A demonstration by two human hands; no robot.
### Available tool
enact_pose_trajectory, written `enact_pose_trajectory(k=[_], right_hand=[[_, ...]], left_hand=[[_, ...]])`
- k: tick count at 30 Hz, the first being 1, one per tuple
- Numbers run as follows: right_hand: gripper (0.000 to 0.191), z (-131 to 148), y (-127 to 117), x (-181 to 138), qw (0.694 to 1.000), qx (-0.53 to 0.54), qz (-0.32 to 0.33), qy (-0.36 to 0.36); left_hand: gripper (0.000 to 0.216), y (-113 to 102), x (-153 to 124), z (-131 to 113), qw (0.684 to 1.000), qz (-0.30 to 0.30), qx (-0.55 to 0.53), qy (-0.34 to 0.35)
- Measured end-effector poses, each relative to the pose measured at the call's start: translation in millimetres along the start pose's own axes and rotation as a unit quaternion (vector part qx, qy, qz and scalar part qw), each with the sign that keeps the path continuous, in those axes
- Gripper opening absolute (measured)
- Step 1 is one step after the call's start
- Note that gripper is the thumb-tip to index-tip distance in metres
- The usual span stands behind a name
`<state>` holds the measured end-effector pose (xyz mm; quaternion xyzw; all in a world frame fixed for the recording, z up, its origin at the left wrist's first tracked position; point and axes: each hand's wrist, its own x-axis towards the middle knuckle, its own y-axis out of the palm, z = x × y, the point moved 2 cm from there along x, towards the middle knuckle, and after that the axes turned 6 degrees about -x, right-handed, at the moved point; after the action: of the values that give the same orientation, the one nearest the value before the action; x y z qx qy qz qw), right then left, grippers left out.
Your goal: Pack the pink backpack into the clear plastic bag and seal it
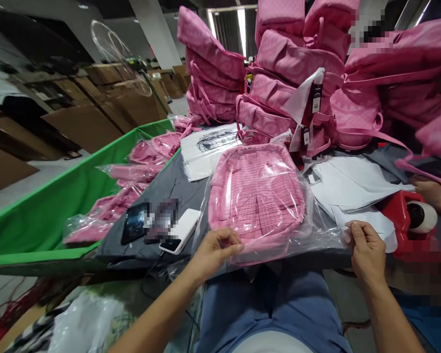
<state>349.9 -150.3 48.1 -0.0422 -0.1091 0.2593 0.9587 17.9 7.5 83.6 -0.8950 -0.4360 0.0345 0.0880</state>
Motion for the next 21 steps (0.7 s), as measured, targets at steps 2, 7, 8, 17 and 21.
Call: enact_pose_trajectory(k=[2, 7, 8, 17, 21], right_hand=[[0.05, -3.8, 4.7, 5.1, 0.998, -0.055, 0.004, 0.007], [0.06, -15.8, 16.4, 13.2, 0.96, -0.275, -0.02, -0.042], [0.062, -16.0, 16.7, 12.5, 0.953, -0.299, -0.022, -0.042], [0.062, -8.4, 9.2, 21.6, 0.94, -0.338, -0.007, -0.042], [0.064, -21.4, 16.0, 26.4, 0.962, -0.266, 0.055, -0.01]], left_hand=[[0.041, 0.1, 8.6, 1.2, 0.997, 0.018, -0.047, -0.06], [0.049, 1.7, 20.3, 5.9, 0.984, 0.072, -0.088, -0.134], [0.049, 1.6, 21.1, 6.3, 0.983, 0.073, -0.093, -0.141], [0.038, 3.1, 21.1, 4.9, 0.978, 0.069, -0.132, -0.148], [0.03, 6.3, 22.2, 8.6, 0.975, 0.061, -0.149, -0.156]])
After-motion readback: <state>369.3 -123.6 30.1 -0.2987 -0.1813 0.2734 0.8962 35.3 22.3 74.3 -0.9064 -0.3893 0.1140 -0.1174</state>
